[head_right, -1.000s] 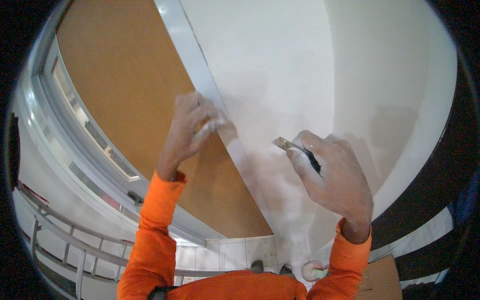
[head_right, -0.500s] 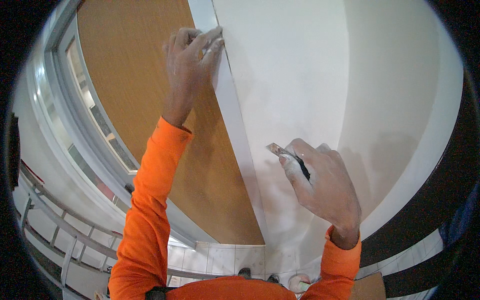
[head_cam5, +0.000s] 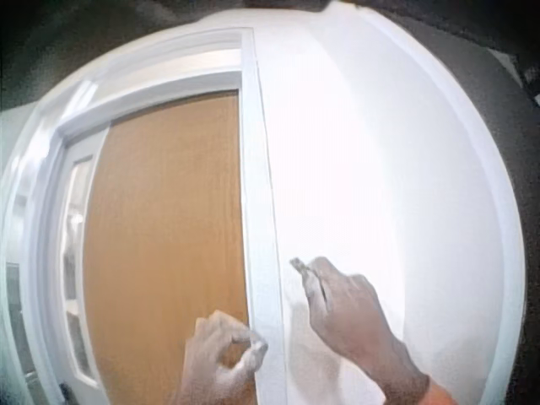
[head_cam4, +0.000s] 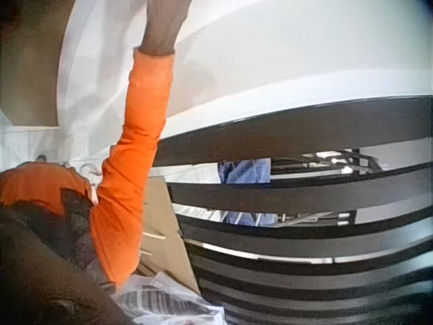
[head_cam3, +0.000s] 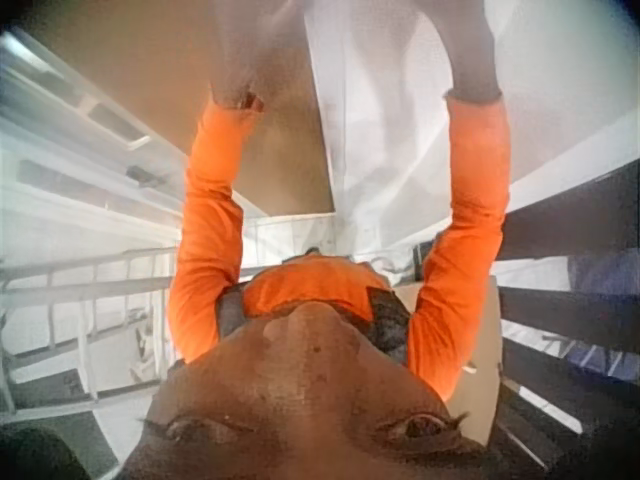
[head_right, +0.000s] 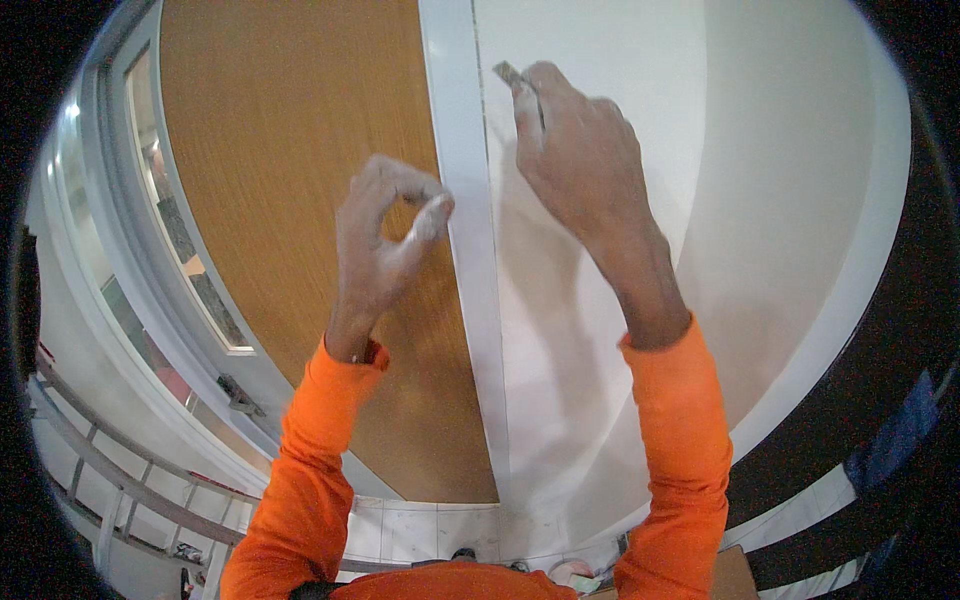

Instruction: The person applies a large white sheet of wallpaper to a wall using a utility knife to trim the edges. They smooth the material against the surface and cut along the door frame and ceiling line. Another person briefly walks through the doorway in the background.

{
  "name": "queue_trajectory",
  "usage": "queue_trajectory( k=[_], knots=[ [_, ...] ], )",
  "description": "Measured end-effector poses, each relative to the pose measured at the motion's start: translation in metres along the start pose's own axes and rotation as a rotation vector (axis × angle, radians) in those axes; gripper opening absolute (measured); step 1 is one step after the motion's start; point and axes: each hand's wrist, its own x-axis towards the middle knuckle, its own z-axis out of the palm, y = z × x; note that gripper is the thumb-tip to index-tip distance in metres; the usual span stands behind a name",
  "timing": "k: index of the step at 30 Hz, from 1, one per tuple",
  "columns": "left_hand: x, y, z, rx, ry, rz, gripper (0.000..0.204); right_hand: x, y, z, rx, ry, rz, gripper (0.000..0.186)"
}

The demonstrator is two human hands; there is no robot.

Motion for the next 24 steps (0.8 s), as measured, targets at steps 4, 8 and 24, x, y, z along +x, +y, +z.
queue_trajectory(
  k=[4, 8, 24],
  knots=[
    [-0.049, -0.002, -0.031, -0.093, -0.014, -0.021, 0.010, 0.041, -0.008, 0.030, -0.087, -0.019, 0.059, 0.029],
    [-0.103, -0.013, -0.060, -0.305, -0.061, -0.188, 0.012, 0.055, -0.010, 0.039, -0.273, 0.011, -0.003, 0.027],
    [-0.236, -0.085, -0.074, -0.680, -0.040, -0.854, 0.010, 0.031, -0.052, 0.061, -0.400, -0.176, 0.093, 0.031]
  ],
)
